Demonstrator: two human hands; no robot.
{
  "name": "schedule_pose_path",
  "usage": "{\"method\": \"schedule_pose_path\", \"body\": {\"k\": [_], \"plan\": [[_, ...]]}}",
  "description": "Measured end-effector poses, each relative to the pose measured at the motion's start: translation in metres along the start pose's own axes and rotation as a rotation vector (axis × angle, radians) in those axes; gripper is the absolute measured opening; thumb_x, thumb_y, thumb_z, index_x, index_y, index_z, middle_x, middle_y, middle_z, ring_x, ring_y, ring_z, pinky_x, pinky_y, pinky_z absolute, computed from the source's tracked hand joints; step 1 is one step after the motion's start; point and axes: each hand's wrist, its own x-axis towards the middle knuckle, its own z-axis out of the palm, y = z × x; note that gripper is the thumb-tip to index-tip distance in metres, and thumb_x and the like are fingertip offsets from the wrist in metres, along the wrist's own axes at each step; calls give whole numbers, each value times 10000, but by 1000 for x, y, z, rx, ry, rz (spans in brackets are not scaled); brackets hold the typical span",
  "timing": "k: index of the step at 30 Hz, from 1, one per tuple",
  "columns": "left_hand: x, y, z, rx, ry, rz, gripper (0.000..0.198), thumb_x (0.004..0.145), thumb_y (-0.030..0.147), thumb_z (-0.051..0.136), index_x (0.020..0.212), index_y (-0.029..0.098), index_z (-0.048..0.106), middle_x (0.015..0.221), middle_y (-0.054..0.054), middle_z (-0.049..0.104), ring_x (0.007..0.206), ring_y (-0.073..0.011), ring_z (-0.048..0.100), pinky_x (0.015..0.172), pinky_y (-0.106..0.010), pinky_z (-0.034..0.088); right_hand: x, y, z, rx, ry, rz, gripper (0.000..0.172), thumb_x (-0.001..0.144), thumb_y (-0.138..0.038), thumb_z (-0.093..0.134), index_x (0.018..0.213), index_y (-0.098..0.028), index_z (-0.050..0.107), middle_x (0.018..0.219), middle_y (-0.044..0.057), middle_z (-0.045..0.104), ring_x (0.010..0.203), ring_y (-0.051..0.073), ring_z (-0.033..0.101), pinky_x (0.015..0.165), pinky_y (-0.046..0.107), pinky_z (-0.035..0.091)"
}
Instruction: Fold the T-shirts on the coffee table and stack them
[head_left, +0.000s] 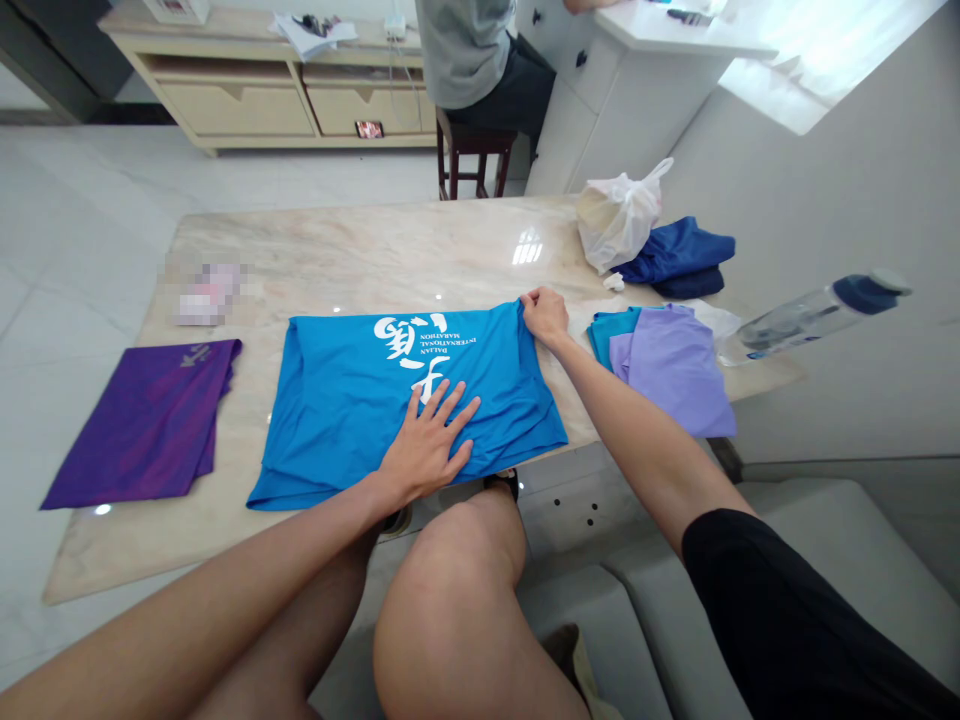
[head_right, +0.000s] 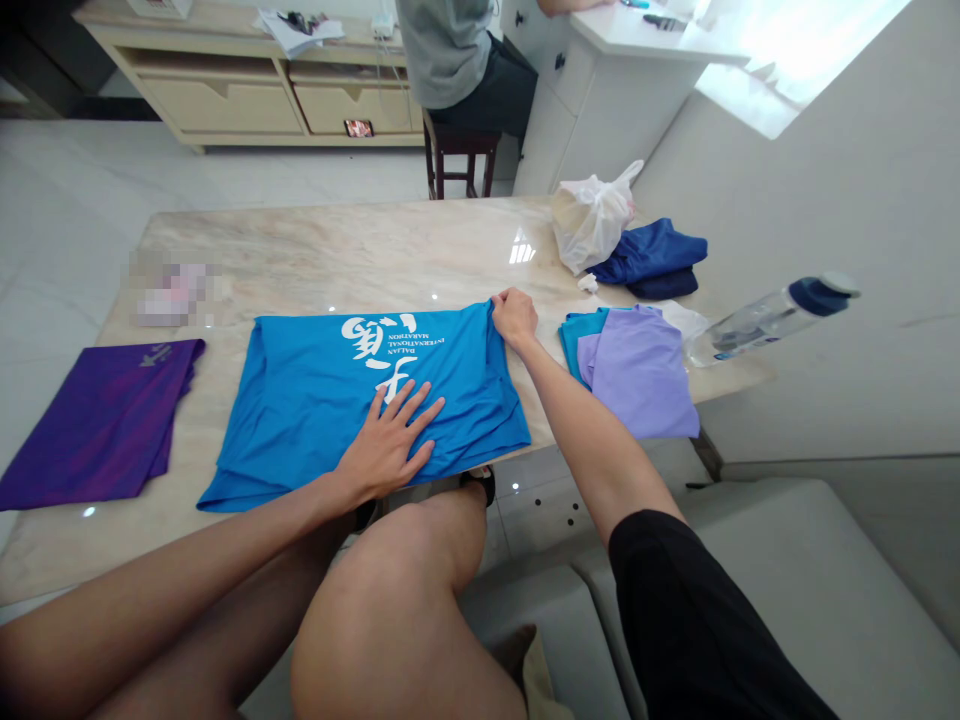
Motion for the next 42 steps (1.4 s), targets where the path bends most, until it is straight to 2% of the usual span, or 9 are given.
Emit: {"method": "schedule_pose_path", "body": {"k": [6, 13, 18, 22, 26, 30, 34, 38, 42], "plan": [[0, -1, 3, 6, 18, 8, 690, 1144, 530, 413, 1797, 309, 372, 1892, -78, 256, 1766, -380, 171, 1416, -711, 71, -9, 5, -20, 96, 109, -27, 339, 1037, -234, 495, 1246, -135, 743, 1186, 179, 812, 1117, 310, 732, 1021, 418, 550], [9, 0, 4, 15, 8, -4, 701, 1141, 543, 415, 1796, 296, 376, 1898, -122, 215, 1767, -414, 138, 1397, -735, 66, -144, 37, -63, -75, -48, -316, 278, 1066, -428, 610, 1089, -199, 765, 1155, 155, 776, 1150, 323, 685, 1082, 439, 529], [31, -5, -1, 3, -145, -82, 752, 1133, 601, 382, 1808, 273, 337, 1900, -130, 191, 1765, -432, 116, 1374, -762, 100, -195, 32, -80, -218, -144, -248, 264, 1062, -430, 671, 1099, -196, 788, 1153, 158, 800, 1142, 323, 717, 994, 399, 558], [26, -16, -30, 29, -200, -78, 781, 1116, 643, 401, 1785, 238, 387, 1870, -156, 302, 1743, -421, 235, 1369, -697, 217, -194, 20, -108, -174, -394, -62, 246, 1065, -357, 663, 962, -198, 820, 871, 87, 828, 908, 250, 781, 823, 301, 559], [-4, -15, -82, 117, -305, -190, 587, 1076, 525, 548, 1541, 193, 687, 1681, -230, 584, 1557, -443, 541, 1215, -603, 490, -181, 11, -145, -290, -667, -4, 360, 944, -281, 791, 596, -198, 752, 617, 98, 749, 696, 248, 747, 713, 302, 551], [-33, 12, -121, 96, -410, -340, 320, 1013, 342, 641, 1207, 186, 843, 1348, -215, 795, 1253, -405, 752, 993, -460, 618, -145, -13, -183, -288, -506, -81, 376, 974, -307, 760, 629, -158, 776, 739, 129, 807, 723, 223, 761, 722, 268, 560], [-35, 45, -133, 66, -399, -361, 252, 980, 207, 628, 1069, 206, 864, 1229, -162, 838, 1161, -344, 787, 945, -369, 604, -110, -54, -202, -171, -443, -78, 349, 1004, -337, 703, 741, -132, 808, 845, 147, 839, 714, 204, 750, 670, 249, 565], [-3, 75, -129, 43, -343, -353, 330, 991, 139, 578, 1154, 181, 862, 1283, -196, 818, 1211, -362, 772, 970, -391, 598, -108, -73, -187, -102, -340, -82, 295, 990, -291, 659, 805, -142, 834, 919, 155, 855, 842, 249, 793, 767, 281, 596], [49, 107, -110, -6, -309, -353, 369, 1027, 136, 546, 1244, 155, 843, 1356, -228, 790, 1293, -373, 749, 1031, -405, 587, -118, -46, -157, -161, -153, -17, 266, 991, -277, 638, 1030, -171, 879, 1094, 154, 867, 1098, 301, 806, 909, 305, 585]]}}
